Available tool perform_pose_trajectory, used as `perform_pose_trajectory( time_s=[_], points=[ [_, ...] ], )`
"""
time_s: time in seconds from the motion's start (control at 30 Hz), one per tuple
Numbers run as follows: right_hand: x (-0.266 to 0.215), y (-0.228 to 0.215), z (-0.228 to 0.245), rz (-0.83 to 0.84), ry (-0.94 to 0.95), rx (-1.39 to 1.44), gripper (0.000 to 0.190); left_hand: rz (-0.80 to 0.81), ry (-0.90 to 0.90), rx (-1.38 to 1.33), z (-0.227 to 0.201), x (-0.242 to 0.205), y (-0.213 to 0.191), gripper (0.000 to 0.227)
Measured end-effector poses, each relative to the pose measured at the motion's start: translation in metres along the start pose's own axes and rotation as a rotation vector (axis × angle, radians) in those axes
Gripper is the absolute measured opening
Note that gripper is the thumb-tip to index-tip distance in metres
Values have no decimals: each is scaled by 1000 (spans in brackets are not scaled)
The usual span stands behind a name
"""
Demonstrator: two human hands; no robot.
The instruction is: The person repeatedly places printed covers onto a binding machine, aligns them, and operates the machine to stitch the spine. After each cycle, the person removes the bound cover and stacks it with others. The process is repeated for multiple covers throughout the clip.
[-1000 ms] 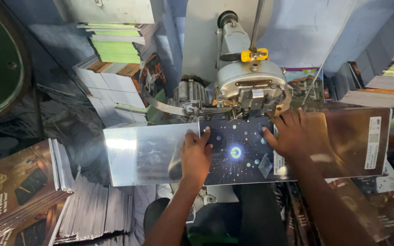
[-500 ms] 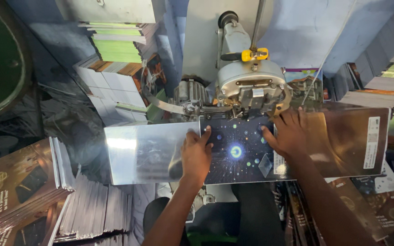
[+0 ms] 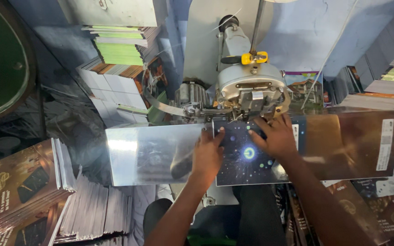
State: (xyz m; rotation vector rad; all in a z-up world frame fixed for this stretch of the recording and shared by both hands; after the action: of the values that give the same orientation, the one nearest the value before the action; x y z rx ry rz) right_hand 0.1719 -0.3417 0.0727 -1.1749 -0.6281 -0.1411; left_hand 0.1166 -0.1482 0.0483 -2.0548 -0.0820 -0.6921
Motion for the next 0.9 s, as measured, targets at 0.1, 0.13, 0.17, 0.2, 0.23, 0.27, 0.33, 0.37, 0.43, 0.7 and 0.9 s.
perform_pose_trajectory(
  time_s=[0.1,0.13,0.17,0.2,0.23,0.27,0.33,0.37,0.43,0.7,0.9],
  points=[
    [-1,-12,-4,-90,-39,7,52,-3,57,79,-5,0,-1,64],
    [0,-13,-5,-100,-47,13,52,-22,72,92,-7,-1,-2,65],
    [0,-15,-6,-109,-54,18,52,-41,88,104,-10,-2,-4,65],
    [-1,-17,-6,-123,-70,35,52,-58,104,116,-13,-3,-5,66],
    [-2,-19,-8,-136,-86,51,51,-6,67,106,-9,-4,0,65],
    [-4,-22,-10,-149,-100,65,50,48,32,93,-7,-5,6,64],
    [-1,-17,-19,-92,-46,4,48,71,32,112,-9,-5,9,64],
    [0,-14,-23,-64,-19,-26,47,40,67,144,-14,-5,6,64],
    [-1,-22,-24,-99,-43,-10,43,28,93,179,-18,-3,4,64],
    [-3,-36,-20,-131,-70,43,37,81,68,204,-18,-5,12,64],
    [-3,-38,-19,-145,-85,53,38,77,51,196,-17,-5,12,63]
  ],
)
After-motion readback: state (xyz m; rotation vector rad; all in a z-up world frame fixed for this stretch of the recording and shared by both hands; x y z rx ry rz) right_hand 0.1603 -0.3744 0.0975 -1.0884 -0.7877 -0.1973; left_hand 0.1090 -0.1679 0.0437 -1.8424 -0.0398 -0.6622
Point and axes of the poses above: each hand's wrist, its own x-axis towards the middle knuckle, its own y-axis out of the palm, z = x × y, the point moved 10 cm from there along x, towards the middle knuckle, and after that the axes turned 14 degrees about y, right-handed, at the moved point
